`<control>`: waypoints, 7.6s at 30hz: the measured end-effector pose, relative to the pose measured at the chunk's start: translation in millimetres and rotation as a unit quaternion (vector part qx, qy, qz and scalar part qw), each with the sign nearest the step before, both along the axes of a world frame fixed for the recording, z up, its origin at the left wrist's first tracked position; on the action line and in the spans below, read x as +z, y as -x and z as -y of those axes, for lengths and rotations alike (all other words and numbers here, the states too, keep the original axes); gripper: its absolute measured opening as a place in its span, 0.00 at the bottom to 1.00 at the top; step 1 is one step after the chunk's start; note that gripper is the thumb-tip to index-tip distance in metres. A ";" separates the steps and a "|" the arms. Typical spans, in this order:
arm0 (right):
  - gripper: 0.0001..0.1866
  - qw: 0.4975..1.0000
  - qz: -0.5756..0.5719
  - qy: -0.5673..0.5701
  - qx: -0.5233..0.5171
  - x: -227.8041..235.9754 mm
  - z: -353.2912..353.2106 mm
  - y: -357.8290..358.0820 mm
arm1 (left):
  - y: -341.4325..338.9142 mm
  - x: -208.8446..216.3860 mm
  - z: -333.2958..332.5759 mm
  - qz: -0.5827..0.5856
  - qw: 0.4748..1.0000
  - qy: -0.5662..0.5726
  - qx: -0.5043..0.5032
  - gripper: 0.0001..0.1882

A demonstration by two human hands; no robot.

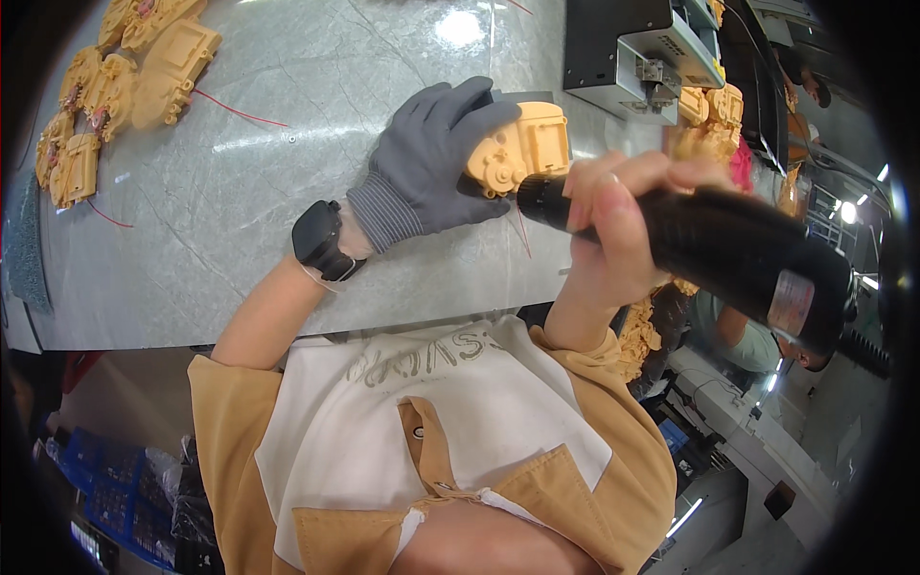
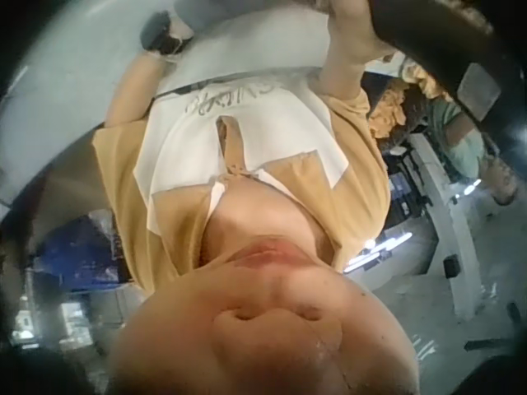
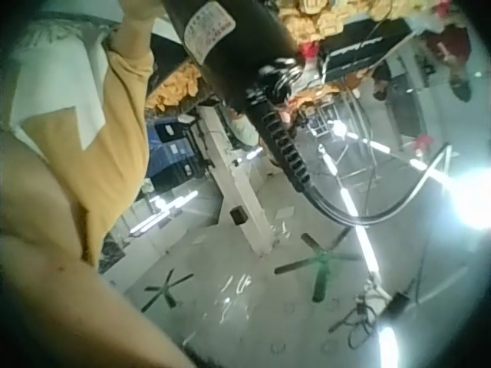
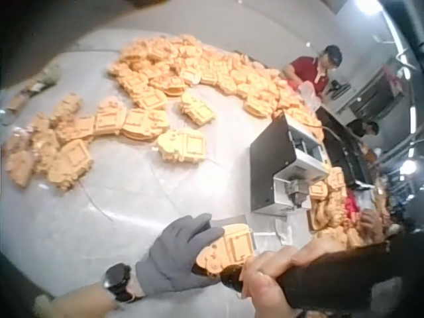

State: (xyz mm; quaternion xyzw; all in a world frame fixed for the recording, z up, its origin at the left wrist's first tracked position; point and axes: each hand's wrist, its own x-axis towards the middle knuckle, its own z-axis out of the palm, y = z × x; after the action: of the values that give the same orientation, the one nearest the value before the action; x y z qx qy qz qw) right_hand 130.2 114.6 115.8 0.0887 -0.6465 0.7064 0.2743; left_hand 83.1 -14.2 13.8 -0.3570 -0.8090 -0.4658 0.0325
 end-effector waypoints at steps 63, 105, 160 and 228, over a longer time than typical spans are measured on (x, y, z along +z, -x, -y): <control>0.20 0.959 -0.069 -0.015 -0.275 24.2 -142.9 86.9 | 3.9 14.1 -5.3 -0.003 1.000 0.020 -0.017 0.40; 0.24 0.998 -0.032 0.017 -0.052 8.8 -6.3 43.3 | 3.7 4.1 -3.8 0.024 1.000 0.006 -0.004 0.47; 0.17 0.985 -0.082 0.151 -0.033 18.3 -34.1 -34.8 | 9.8 26.4 -23.7 0.351 0.930 -0.033 0.099 0.36; 0.20 0.964 -0.031 0.104 -0.241 -26.8 -113.4 -73.5 | -26.3 56.5 -30.3 -0.065 0.948 0.311 -0.010 0.43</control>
State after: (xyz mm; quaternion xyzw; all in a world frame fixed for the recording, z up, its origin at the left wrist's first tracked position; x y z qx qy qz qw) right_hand 203.8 228.0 89.0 -0.0767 -0.5632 0.6794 0.4641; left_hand 109.4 16.1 70.3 -0.3872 -0.9061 -0.1672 -0.0324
